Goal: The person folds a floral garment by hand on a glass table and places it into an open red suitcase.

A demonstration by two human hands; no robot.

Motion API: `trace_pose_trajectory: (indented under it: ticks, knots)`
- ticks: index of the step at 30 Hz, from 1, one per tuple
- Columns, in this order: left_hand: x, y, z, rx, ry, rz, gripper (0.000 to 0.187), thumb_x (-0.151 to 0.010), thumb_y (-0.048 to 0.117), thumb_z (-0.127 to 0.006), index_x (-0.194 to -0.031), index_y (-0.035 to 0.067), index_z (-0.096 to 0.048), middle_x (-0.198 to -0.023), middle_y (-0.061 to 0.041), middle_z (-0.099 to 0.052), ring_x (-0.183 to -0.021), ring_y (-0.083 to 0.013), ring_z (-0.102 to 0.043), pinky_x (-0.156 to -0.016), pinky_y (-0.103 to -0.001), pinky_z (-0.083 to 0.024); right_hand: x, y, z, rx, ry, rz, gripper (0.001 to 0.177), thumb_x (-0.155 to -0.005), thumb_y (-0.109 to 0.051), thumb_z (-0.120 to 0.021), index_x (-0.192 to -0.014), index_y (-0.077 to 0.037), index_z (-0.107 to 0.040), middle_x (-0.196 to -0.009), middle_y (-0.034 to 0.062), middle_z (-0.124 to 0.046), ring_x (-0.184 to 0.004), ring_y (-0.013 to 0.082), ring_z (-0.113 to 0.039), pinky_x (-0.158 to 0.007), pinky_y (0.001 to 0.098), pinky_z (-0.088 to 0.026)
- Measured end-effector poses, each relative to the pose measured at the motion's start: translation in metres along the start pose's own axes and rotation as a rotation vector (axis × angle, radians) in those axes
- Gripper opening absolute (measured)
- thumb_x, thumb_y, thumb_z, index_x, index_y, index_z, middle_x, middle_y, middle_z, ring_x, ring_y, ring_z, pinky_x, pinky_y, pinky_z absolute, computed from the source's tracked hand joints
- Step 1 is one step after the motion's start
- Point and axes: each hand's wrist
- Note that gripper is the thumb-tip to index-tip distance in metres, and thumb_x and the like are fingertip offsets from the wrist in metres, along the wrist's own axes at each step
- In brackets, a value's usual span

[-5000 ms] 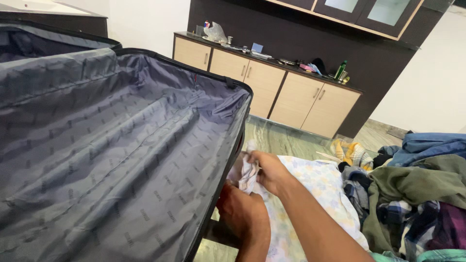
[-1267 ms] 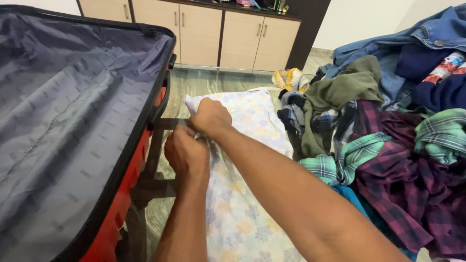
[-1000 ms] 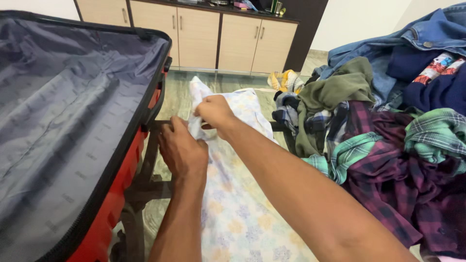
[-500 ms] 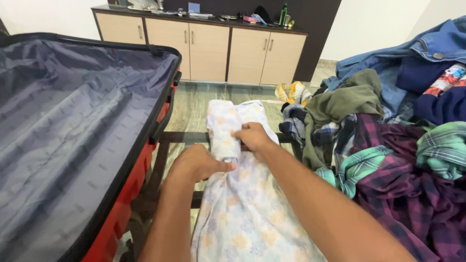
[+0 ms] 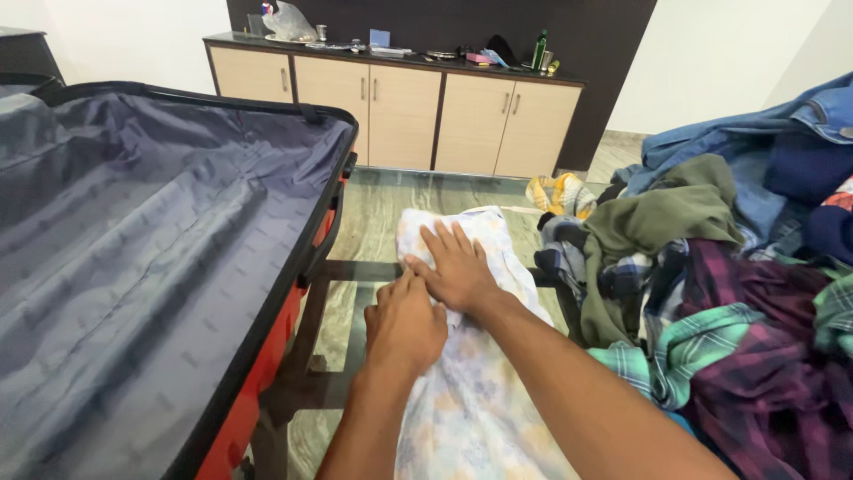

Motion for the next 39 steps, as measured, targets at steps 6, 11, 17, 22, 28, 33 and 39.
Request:
trace_pose_trajectory:
  ticks: [6, 11, 17, 22, 28, 33, 39]
  knots:
    - [0.006, -0.001, -0.014, -0.211, -0.142, 0.049, 0.063, -0.104, 0.038, -0.036, -0.156, 0.006, -0.023, -0.166, -0.009, -0.018, -0.155, -0.0348, -0.002, -0.12, -0.061, 0.001, -0.017, -0.003, -0.013, 0.096, -0.318, -0.21, 0.092, -0.089, -0.08, -0.027, -0.164, -0.028, -0.018, -0.173, 0.0012, -0.003, -0.159, 0.0271, 0.003, -0.125, 0.0592, 0.004]
    - [-0.015, -0.008, -0.026, -0.296, -0.152, 0.09, 0.066, -0.103, 0.039, -0.034, -0.158, 0.007, -0.015, -0.168, -0.008, -0.01, -0.155, -0.0347, 0.005, -0.118, -0.063, 0.01, -0.034, -0.002, -0.017, 0.081, -0.302, -0.234, 0.091, -0.089, -0.08, -0.03, -0.163, -0.028, -0.021, -0.173, 0.0007, -0.007, -0.16, 0.0268, -0.001, -0.125, 0.0595, 0.002]
    - [-0.068, -0.017, -0.044, -0.36, -0.158, 0.089, 0.067, -0.104, 0.038, -0.036, -0.16, 0.007, -0.015, -0.17, -0.007, -0.01, -0.156, -0.0332, 0.0, -0.121, -0.059, 0.005, -0.069, 0.014, -0.023, 0.063, -0.259, -0.255, 0.09, -0.088, -0.08, -0.031, -0.162, -0.027, -0.026, -0.172, 0.001, -0.01, -0.159, 0.0287, -0.004, -0.124, 0.062, 0.0]
    - [-0.092, -0.023, -0.051, -0.307, -0.082, 0.047, 0.064, -0.104, 0.039, -0.035, -0.159, 0.012, -0.019, -0.169, -0.004, -0.012, -0.157, -0.0283, -0.003, -0.124, -0.054, 0.001, -0.097, 0.034, -0.031, 0.068, -0.238, -0.259, 0.091, -0.088, -0.08, -0.033, -0.162, -0.027, -0.027, -0.172, 0.0008, -0.011, -0.159, 0.0292, -0.006, -0.124, 0.0619, -0.001]
    - [-0.104, -0.022, -0.049, -0.272, 0.089, 0.025, 0.069, -0.1, 0.043, -0.046, -0.153, 0.002, -0.03, -0.163, -0.018, -0.022, -0.152, -0.0342, -0.014, -0.12, -0.052, -0.009, -0.116, 0.042, -0.036, 0.033, -0.206, -0.262, 0.087, -0.089, -0.077, -0.036, -0.159, -0.025, -0.031, -0.17, 0.0036, -0.017, -0.157, 0.0286, -0.01, -0.123, 0.0617, -0.003]
    - [-0.108, -0.012, -0.036, -0.294, -0.008, 0.118, 0.061, -0.103, 0.049, -0.05, -0.148, 0.009, -0.046, -0.154, -0.016, -0.038, -0.145, -0.0356, -0.03, -0.118, -0.052, -0.023, -0.079, 0.026, -0.025, 0.052, 0.252, -0.189, 0.045, -0.1, -0.039, -0.053, -0.133, -0.009, -0.057, -0.141, 0.0143, -0.058, -0.137, 0.0345, -0.049, -0.11, 0.0557, -0.038]
    - [-0.133, -0.039, -0.011, -0.27, -0.2, 0.084, 0.051, -0.086, 0.044, -0.075, -0.122, 0.008, -0.069, -0.132, -0.022, -0.06, -0.125, -0.0385, -0.055, -0.104, -0.047, -0.046, 0.013, -0.028, 0.021, -0.156, 0.205, -0.146, 0.021, -0.086, -0.019, -0.065, -0.103, -0.006, -0.068, -0.109, 0.019, -0.071, -0.104, 0.0381, -0.067, -0.091, 0.0475, -0.053]
Point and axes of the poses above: each hand's wrist, its own x-axis away from the middle knuckle, its own z-axis out of the back of the hand, y = z × x
